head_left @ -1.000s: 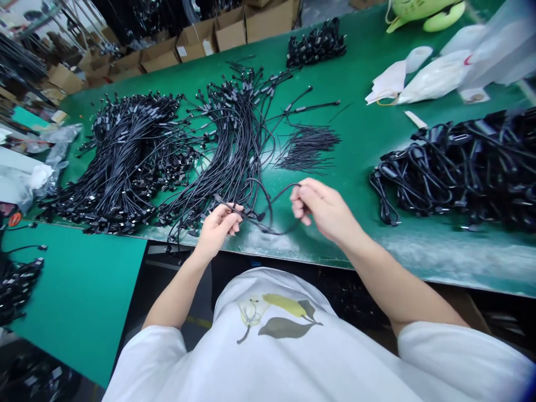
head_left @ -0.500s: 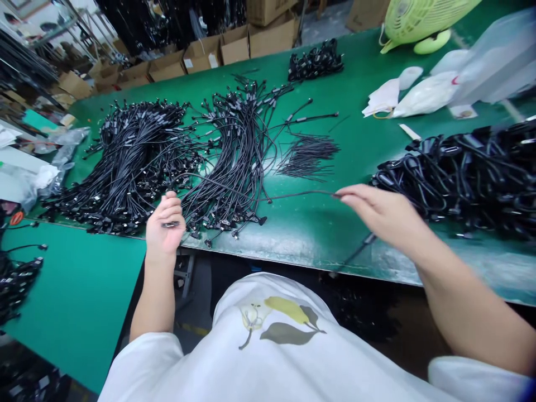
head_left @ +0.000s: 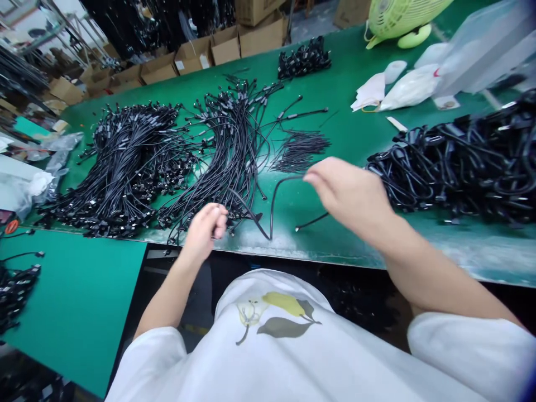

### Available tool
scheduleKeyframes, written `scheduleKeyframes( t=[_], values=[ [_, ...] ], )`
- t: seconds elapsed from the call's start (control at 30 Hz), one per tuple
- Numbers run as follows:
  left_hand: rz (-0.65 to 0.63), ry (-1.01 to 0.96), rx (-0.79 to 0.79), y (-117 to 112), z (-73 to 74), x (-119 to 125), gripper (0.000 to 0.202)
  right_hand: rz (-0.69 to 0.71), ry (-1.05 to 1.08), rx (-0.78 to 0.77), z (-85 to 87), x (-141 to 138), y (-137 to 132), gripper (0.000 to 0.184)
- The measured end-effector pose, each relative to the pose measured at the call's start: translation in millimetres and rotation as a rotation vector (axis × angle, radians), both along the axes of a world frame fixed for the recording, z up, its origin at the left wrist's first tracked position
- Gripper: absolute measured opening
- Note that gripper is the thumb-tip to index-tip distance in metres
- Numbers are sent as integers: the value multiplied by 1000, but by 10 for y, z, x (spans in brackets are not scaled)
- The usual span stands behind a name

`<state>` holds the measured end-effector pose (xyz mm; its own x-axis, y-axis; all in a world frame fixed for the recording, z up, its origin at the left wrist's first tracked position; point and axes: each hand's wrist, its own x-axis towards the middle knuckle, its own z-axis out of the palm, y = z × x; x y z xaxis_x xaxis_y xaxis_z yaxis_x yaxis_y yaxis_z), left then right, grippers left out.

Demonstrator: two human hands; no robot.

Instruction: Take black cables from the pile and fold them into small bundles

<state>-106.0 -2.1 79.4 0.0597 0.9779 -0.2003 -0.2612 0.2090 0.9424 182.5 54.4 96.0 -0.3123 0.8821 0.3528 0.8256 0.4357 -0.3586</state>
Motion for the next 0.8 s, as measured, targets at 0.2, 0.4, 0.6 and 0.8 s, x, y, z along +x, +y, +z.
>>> scheduleKeyframes(
  t=[0.2, 0.4, 0.6, 0.8],
  values=[
    [124, -362, -50, 2, 344, -324, 9, 73, -210, -202, -395, 112, 218, 26],
    [-241, -267, -163, -169, 431, 84, 18, 589, 648, -619, -281, -520, -126, 55],
    [159, -455, -61, -163, 613, -367, 15, 698, 723, -981, -24, -35, -465, 56],
    [130, -192, 14, -168, 396, -348, 31, -303, 268, 87, -138, 381, -92, 41]
  ],
)
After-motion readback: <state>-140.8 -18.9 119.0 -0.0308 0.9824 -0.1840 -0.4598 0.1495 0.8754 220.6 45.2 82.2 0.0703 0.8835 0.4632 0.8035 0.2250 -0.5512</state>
